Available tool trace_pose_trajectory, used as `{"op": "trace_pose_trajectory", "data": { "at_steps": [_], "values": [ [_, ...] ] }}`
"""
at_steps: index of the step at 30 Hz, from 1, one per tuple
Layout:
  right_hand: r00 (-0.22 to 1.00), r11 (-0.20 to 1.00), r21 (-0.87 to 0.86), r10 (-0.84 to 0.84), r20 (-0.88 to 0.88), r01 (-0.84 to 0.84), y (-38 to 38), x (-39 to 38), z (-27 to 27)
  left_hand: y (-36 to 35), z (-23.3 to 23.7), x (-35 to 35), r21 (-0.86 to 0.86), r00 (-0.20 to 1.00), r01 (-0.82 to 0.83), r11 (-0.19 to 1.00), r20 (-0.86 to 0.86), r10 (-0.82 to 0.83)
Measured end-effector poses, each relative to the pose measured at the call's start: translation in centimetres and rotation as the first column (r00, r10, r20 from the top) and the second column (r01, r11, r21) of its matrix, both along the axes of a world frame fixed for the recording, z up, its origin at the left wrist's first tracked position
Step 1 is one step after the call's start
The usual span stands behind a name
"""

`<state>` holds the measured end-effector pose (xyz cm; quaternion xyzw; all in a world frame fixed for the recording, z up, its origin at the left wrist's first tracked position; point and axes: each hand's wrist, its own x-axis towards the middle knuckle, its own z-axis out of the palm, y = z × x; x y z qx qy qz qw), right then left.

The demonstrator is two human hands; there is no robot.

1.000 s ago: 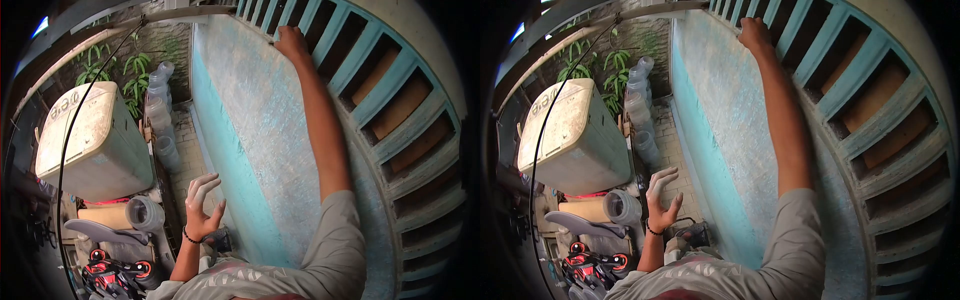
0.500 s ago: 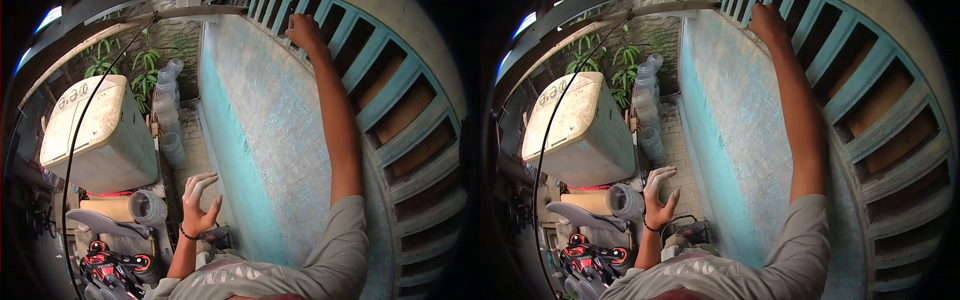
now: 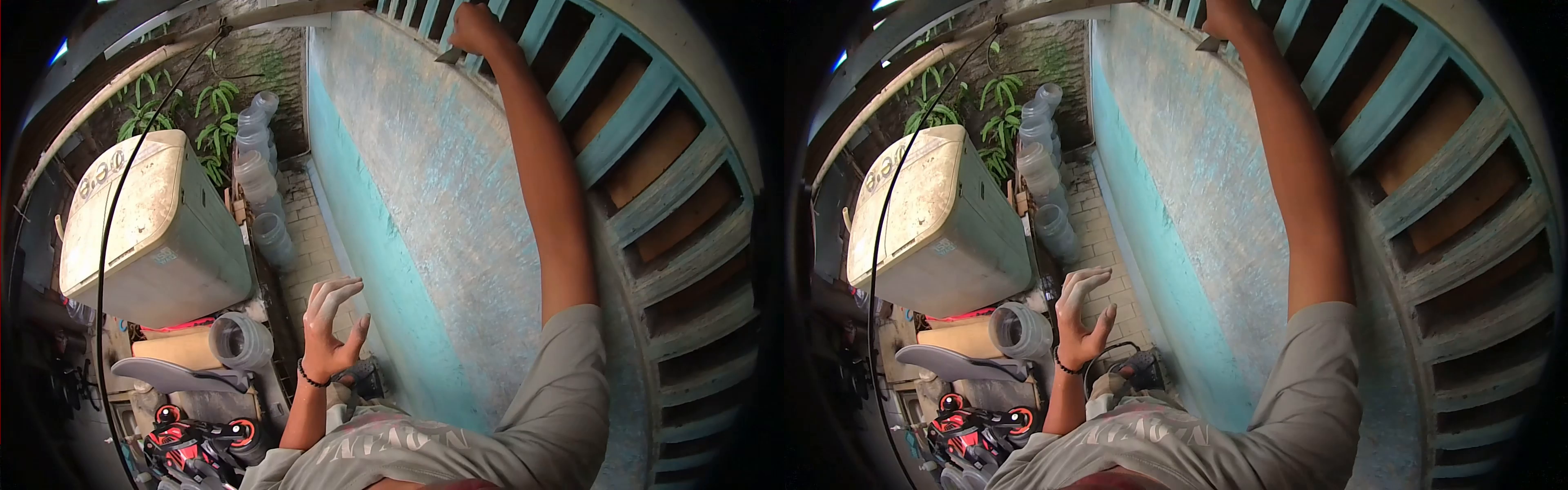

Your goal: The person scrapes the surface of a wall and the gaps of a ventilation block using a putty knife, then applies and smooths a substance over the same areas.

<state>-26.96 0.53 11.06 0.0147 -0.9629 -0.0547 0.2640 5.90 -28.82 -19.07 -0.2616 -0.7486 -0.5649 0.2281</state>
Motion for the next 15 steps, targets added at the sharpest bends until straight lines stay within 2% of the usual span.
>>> {"op": "trace_pose_trajectory", "data": {
  "at_steps": [1, 2, 4, 7, 8, 11, 12, 15],
  "values": [
    [0.991, 0.993, -0.068, -0.091, 0.095, 0.097, -1.8, 2.1, 0.7, -0.2, 0.0, 0.1, 0.002, 1.0, 0.001, 1.0, 0.0, -0.001],
    [0.999, 1.0, 0.008, 0.018, -0.051, -0.017, -0.4, -0.1, -0.4, -0.3, 0.1, 0.2, 0.008, 1.0, -0.002, 1.0, -0.003, 0.002],
    [0.915, 0.959, 0.195, 0.26, -0.31, -0.206, 4.4, -6.1, -3.3, -0.4, 0.0, 0.5, 0.01, 1.0, -0.006, 1.0, 0.008, 0.006],
    [0.958, 0.967, 0.104, 0.246, -0.146, -0.232, 3.8, -3.7, -2.0, -0.9, -0.2, 0.4, 0.0, 1.0, -0.02, 1.0, 0.015, 0.02],
    [0.93, 0.966, 0.115, 0.254, -0.267, -0.231, 3.0, -2.7, -3.3, -0.9, -0.3, 0.4, 0.003, 1.0, -0.025, 1.0, 0.014, 0.025],
    [0.938, 0.953, -0.043, 0.285, -0.199, -0.298, 5.4, -4.9, -7.0, -0.9, -0.2, 1.0, -0.01, 0.999, -0.03, 0.999, 0.027, 0.031],
    [0.919, 0.943, -0.053, 0.307, -0.247, -0.329, 5.3, -4.1, -7.0, -1.0, -0.1, 1.2, -0.014, 0.999, -0.03, 0.999, 0.03, 0.03],
    [0.946, 0.96, -0.128, 0.213, -0.245, -0.25, 4.6, -3.1, -6.7, -1.2, -0.5, 0.9, -0.005, 0.998, -0.057, 0.998, 0.03, 0.057]
  ]
}}
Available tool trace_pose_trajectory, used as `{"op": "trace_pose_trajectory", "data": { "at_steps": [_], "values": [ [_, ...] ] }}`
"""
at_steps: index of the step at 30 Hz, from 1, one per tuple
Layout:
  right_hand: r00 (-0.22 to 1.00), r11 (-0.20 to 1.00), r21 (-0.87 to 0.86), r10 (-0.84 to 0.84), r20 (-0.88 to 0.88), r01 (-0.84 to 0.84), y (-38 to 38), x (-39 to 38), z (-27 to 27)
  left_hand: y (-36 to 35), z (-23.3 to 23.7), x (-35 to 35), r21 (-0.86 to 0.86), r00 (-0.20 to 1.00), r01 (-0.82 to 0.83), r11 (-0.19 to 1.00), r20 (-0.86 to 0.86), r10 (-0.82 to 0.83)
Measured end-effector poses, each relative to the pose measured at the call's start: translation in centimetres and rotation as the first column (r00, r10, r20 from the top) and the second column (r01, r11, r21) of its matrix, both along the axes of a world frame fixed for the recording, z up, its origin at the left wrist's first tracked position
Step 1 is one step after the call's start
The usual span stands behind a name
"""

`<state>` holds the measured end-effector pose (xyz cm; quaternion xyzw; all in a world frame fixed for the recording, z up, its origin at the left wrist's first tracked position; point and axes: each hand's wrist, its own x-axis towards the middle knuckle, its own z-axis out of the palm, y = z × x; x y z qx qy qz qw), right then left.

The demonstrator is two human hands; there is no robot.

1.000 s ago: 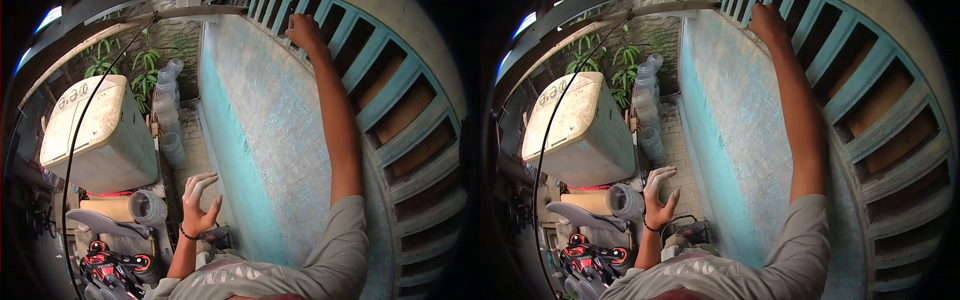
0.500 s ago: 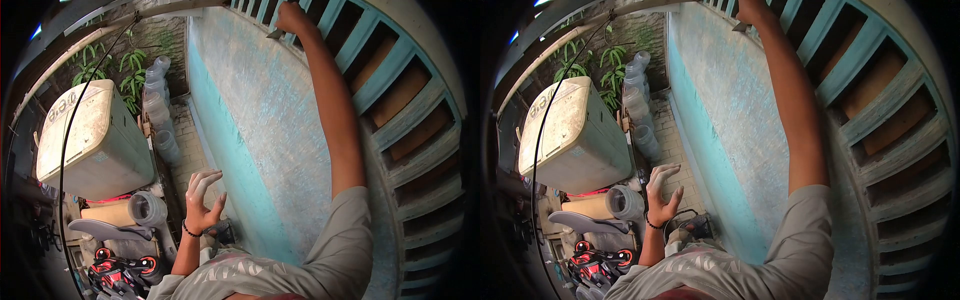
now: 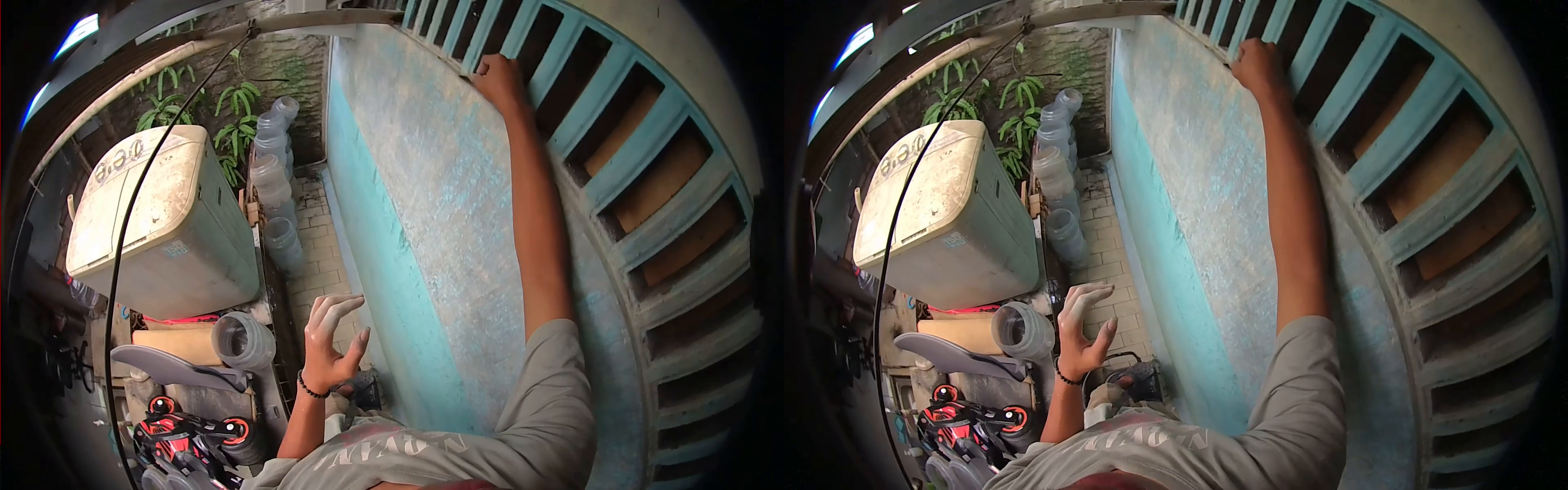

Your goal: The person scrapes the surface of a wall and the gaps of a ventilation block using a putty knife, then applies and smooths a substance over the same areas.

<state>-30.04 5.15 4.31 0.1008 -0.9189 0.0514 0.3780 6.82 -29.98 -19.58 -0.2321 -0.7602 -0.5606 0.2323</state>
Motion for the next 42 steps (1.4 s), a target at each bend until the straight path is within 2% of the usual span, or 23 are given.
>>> {"op": "trace_pose_trajectory", "data": {
  "at_steps": [4, 5, 8, 13, 14, 16, 19, 20, 21, 22, 24, 25, 28, 29, 30, 31, 32, 33, 34, 36, 38, 40, 42],
  "values": [
    [0.999, 1.0, 0.026, 0.011, -0.038, -0.01, -1.5, -1.6, -0.5, 0.0, -0.1, 0.0, -0.012, 1.0, -0.011, 1.0, 0.014, 0.011],
    [0.997, 0.997, 0.025, -0.079, -0.014, 0.08, -2.0, -2.1, 0.1, -0.1, 0.1, 0.2, -0.017, 1.0, -0.018, 1.0, 0.002, 0.018],
    [0.997, 0.997, -0.035, -0.07, 0.013, 0.07, -2.7, -4.5, -0.4, 0.4, -0.5, 0.5, 0.021, 0.999, -0.047, 0.999, -0.016, 0.047],
    [0.999, 0.999, 0.001, -0.041, -0.018, 0.041, -3.8, -7.6, -0.4, 0.0, -1.4, 1.2, 0.022, 0.998, -0.067, 0.997, 0.02, 0.067],
    [0.994, 0.999, 0.043, -0.029, 0.106, 0.024, -2.6, -10.9, -2.0, 0.1, -1.5, 1.4, 0.033, 0.997, -0.079, 0.996, 0.017, 0.078],
    [0.983, 0.973, 0.229, -0.04, 0.181, -0.003, -3.4, -14.0, -3.7, 0.5, -1.4, 1.5, 0.036, 0.997, -0.073, 0.997, 0.024, 0.072],
    [0.963, 0.962, -0.061, 0.26, -0.066, -0.264, -10.0, -13.0, -5.8, 0.9, -1.0, 2.0, 0.034, 0.997, -0.072, 0.997, 0.025, 0.071],
    [0.939, 0.939, -0.117, 0.303, -0.161, -0.323, -11.8, -13.2, -7.8, 1.0, -0.9, 2.1, 0.031, 0.998, -0.059, 0.998, 0.024, 0.059],
    [0.907, 0.931, -0.048, 0.34, -0.246, -0.362, -13.0, -14.1, -11.1, 1.2, -0.9, 2.2, 0.024, 0.998, -0.049, 0.998, 0.034, 0.048],
    [0.94, 0.948, -0.089, 0.285, -0.187, -0.305, -14.6, -11.2, -14.0, 1.3, -0.9, 2.2, 0.007, 0.999, -0.038, 0.999, 0.028, 0.038],
    [0.926, 0.871, -0.319, 0.338, -0.166, -0.375, -16.3, -4.2, -20.8, 1.5, -0.6, 2.0, -0.023, 1.0, -0.008, 1.0, 0.01, 0.008],
    [0.925, 0.879, -0.293, 0.375, -0.059, -0.375, -15.8, -0.8, -24.1, 1.7, -0.3, 1.9, -0.015, 1.0, 0.017, 1.0, 0.011, -0.017],
    [0.927, 0.611, -0.712, 0.339, -0.161, -0.347, -14.5, 13.0, -33.3, 2.3, 0.4, 1.5, -0.043, 0.998, 0.062, 0.997, 0.006, -0.062],
    [0.968, 0.649, -0.736, 0.248, -0.034, -0.192, -13.1, 17.1, -36.6, 2.7, 0.7, 1.4, -0.045, 0.996, 0.093, 0.995, 0.001, -0.093],
    [0.972, 0.591, -0.804, 0.218, 0.088, -0.06, -11.6, 21.9, -38.8, 3.1, 0.7, 1.1, -0.059, 0.992, 0.128, 0.99, 0.026, -0.126],
    [0.993, 0.506, -0.861, 0.122, 0.007, -0.056, -10.5, 26.0, -41.2, 3.5, 0.3, 0.9, -0.071, 0.985, 0.17, 0.983, 0.049, -0.167],
    [0.997, 0.496, -0.866, 0.02, 0.077, 0.057, -9.0, 30.1, -43.6, 4.2, 0.0, 0.6, -0.08, 0.974, 0.218, 0.973, 0.073, -0.212],
    [0.993, 0.419, -0.901, -0.017, 0.119, 0.115, -7.7, 34.4, -44.9, 5.2, -0.1, 0.4, -0.076, 0.962, 0.26, 0.963, 0.102, -0.252],
    [0.986, 0.335, -0.927, -0.053, 0.157, 0.166, -6.4, 38.2, -45.4, 6.2, -0.7, 0.2, -0.077, 0.947, 0.31, 0.948, 0.109, -0.301],
    [0.98, 0.279, -0.944, -0.139, 0.143, 0.177, -4.8, 45.5, -42.5, 9.1, -0.8, -0.1, -0.074, 0.905, 0.423, 0.903, 0.089, -0.417],
    [0.996, 0.209, -0.976, -0.062, 0.057, 0.068, -2.3, 51.7, -39.0, 12.5, -1.1, 0.2, -0.09, 0.843, 0.537, 0.839, 0.094, -0.53],
    [0.999, 0.228, -0.974, -0.041, -0.019, -0.009, -0.5, 57.8, -33.6, 15.9, -0.8, 1.3, -0.041, 0.738, 0.674, 0.738, 0.083, -0.669],
    [0.988, 0.352, -0.934, -0.107, -0.108, -0.064, 0.8, 63.3, -29.6, 18.9, -0.3, 2.9, -0.035, 0.634, 0.773, 0.634, 0.019, -0.773]
  ]
}}
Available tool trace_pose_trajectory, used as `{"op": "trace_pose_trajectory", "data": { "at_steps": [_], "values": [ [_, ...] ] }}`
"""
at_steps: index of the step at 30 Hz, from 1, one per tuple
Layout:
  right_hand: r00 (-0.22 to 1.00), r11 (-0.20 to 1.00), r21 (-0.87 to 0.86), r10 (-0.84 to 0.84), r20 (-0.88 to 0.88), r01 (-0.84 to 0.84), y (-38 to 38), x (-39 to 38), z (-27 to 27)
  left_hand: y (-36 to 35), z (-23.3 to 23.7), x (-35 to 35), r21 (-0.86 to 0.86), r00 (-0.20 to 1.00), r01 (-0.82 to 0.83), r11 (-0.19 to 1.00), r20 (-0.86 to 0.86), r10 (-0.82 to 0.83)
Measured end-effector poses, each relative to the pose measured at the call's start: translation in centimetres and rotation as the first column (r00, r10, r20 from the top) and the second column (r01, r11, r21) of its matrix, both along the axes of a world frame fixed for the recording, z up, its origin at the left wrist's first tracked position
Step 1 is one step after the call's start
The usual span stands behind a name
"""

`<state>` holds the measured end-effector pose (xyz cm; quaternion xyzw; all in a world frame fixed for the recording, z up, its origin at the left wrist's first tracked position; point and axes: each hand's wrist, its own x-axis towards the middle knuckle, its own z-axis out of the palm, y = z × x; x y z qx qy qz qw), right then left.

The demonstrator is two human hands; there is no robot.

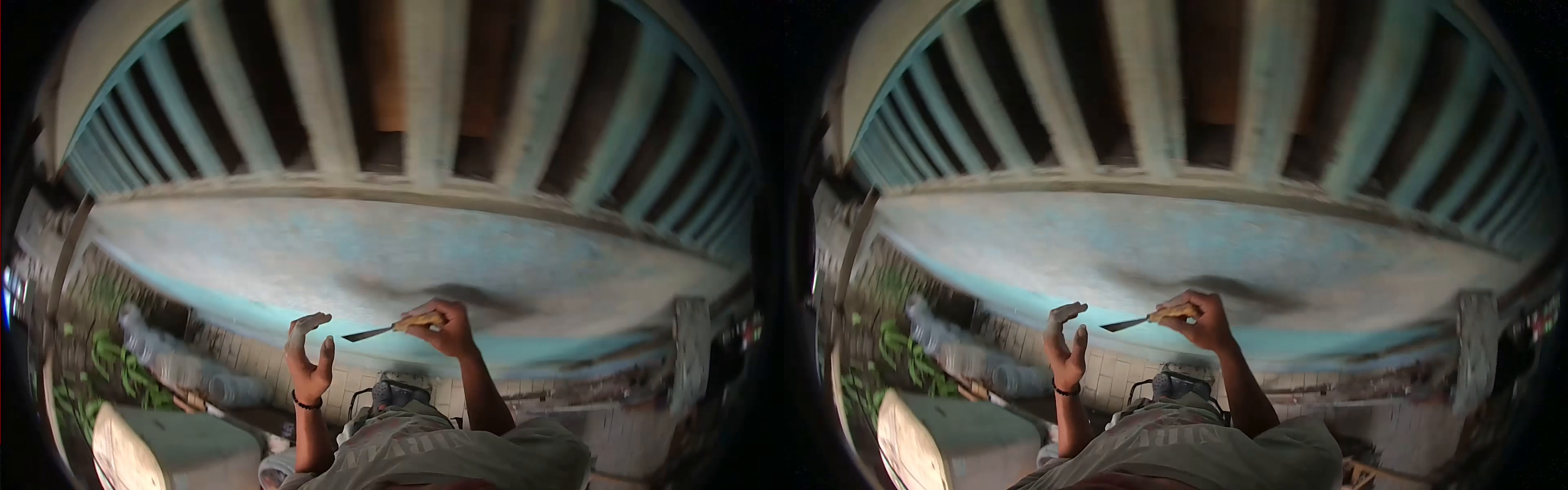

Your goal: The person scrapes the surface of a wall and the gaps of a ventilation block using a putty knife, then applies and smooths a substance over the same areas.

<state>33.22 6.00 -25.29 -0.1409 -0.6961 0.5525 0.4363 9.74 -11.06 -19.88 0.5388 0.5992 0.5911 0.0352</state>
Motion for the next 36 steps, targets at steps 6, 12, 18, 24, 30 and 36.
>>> {"op": "trace_pose_trajectory", "data": {
  "at_steps": [6, 12, 18, 24, 30, 36],
  "values": [
    [0.799, 0.868, -0.206, -0.497, -0.338, 0.453, -0.2, 8.4, 2.8, 6.8, 2.3, 7.4, 0.193, 0.964, 0.267, 0.944, -0.065, -0.259],
    [0.672, 0.817, -0.331, -0.576, -0.465, 0.472, -1.3, 12.2, 2.3, 9.7, 2.5, 10.8, 0.181, 0.918, 0.389, 0.903, -0.159, -0.363],
    [0.41, 0.876, -0.478, -0.457, -0.789, 0.056, -1.6, 13.5, 2.6, 11.6, 3.2, 10.4, 0.286, 0.922, 0.344, 0.894, -0.285, -0.263],
    [0.472, 0.831, -0.502, -0.552, -0.688, 0.241, -3.1, 12.1, 3.4, 16.0, 4.5, 7.2, 0.508, 0.894, 0.152, 0.848, -0.436, 0.101],
    [0.488, 0.616, -0.166, -0.736, -0.469, 0.77, -2.7, 11.9, 5.0, 19.5, 0.5, 4.1, 0.562, 0.767, 0.099, 0.821, -0.569, 0.296],
    [0.309, 0.366, -0.043, -0.836, -0.454, 0.93, -2.8, 8.7, 10.5, 19.6, 0.0, 3.3, 0.568, 0.822, 0.168, 0.805, -0.532, 0.204]
  ]
}}
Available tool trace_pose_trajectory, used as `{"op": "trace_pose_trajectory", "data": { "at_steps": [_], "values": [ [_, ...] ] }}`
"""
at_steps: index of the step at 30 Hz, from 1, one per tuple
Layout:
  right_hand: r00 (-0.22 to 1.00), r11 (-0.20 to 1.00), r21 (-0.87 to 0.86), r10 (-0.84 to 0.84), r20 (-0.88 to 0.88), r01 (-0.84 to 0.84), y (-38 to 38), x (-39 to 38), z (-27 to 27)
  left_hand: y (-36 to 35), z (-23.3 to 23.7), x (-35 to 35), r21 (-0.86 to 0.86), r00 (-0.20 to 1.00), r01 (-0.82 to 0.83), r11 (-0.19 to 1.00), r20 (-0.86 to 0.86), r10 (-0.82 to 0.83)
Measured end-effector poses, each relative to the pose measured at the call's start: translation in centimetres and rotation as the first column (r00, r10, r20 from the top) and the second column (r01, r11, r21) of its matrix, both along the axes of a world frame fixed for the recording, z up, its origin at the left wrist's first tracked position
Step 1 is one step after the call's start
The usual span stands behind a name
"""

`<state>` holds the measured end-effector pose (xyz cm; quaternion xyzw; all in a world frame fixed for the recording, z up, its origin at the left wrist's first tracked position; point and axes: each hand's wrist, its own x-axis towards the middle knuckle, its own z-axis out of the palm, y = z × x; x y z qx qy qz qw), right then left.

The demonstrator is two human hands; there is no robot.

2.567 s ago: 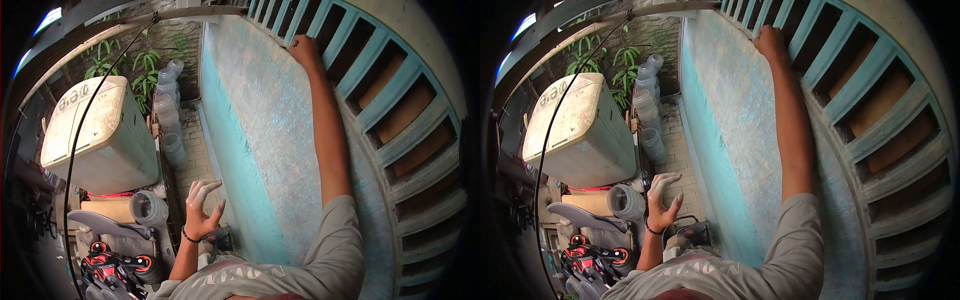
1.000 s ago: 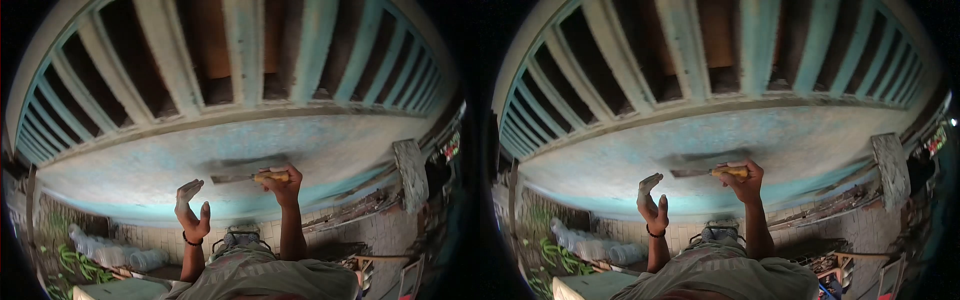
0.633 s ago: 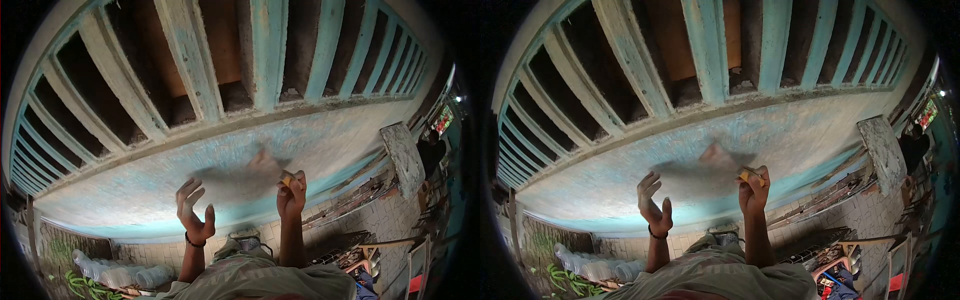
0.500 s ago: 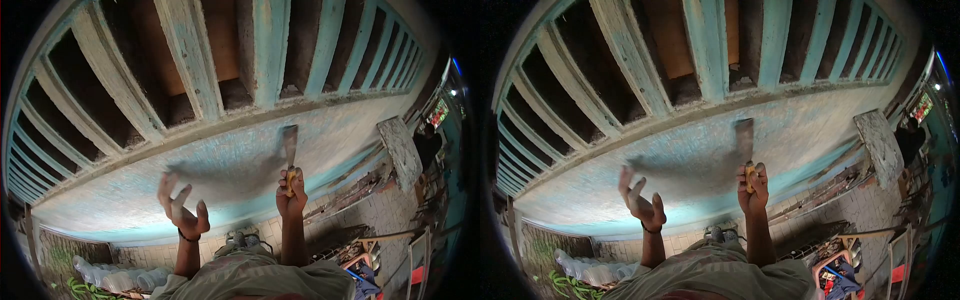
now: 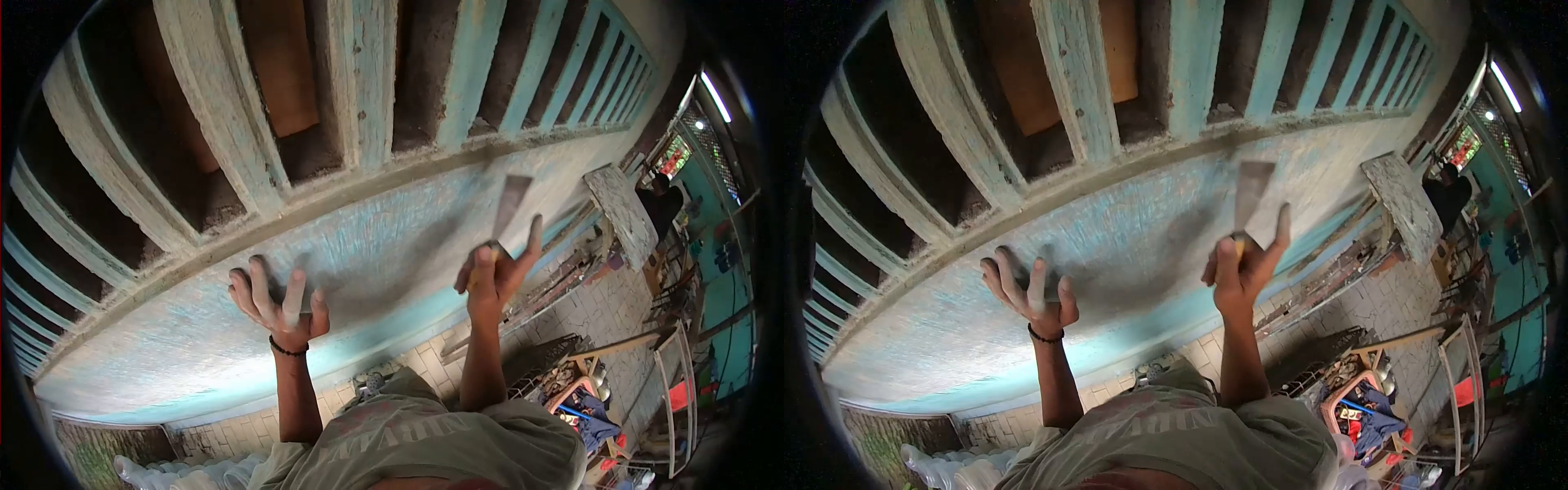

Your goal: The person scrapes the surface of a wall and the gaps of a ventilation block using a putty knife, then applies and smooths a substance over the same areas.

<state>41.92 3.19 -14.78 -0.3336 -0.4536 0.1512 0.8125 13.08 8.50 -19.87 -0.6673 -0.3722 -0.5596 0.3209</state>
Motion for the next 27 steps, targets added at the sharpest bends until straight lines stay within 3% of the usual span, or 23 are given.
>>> {"op": "trace_pose_trajectory", "data": {
  "at_steps": [2, 5, 7, 10, 17, 23, 27],
  "values": [
    [0.996, 0.995, -0.091, 0.048, 0.073, -0.041, 0.1, -0.2, 0.4, -0.6, 0.3, 0.0, -0.023, 0.999, 0.026, 0.999, -0.036, -0.026],
    [0.944, 0.994, -0.052, -0.07, 0.323, 0.092, 1.1, 0.2, 2.5, -0.1, 0.4, -0.1, -0.021, 1.0, 0.022, 1.0, -0.019, -0.023],
    [0.925, 0.986, -0.064, -0.124, 0.359, 0.157, 2.0, 0.4, 4.4, 0.0, 0.0, 0.0, -0.02, 1.0, 0.017, 1.0, 0.01, -0.017],
    [0.814, 0.966, -0.036, -0.197, 0.547, 0.258, 3.5, 1.6, 5.7, -0.2, 0.2, 0.2, -0.037, 1.0, -0.008, 0.999, 0.005, 0.008],
    [0.772, 0.957, 0.094, -0.278, 0.571, 0.275, 5.0, 1.1, 5.7, -0.4, 0.2, 0.2, -0.054, 0.998, -0.046, 0.998, -0.039, 0.044],
    [0.792, 0.971, 0.003, -0.197, 0.578, 0.24, 3.7, 1.0, 9.4, -0.3, 0.1, 1.2, -0.045, 0.998, -0.057, 0.997, 0.015, 0.057],
    [0.812, 0.982, -0.053, -0.118, 0.572, 0.18, 2.8, 1.3, 5.3, -1.0, -0.1, 1.3, -0.102, 0.997, -0.079, 0.992, 0.019, 0.081]
  ]
}}
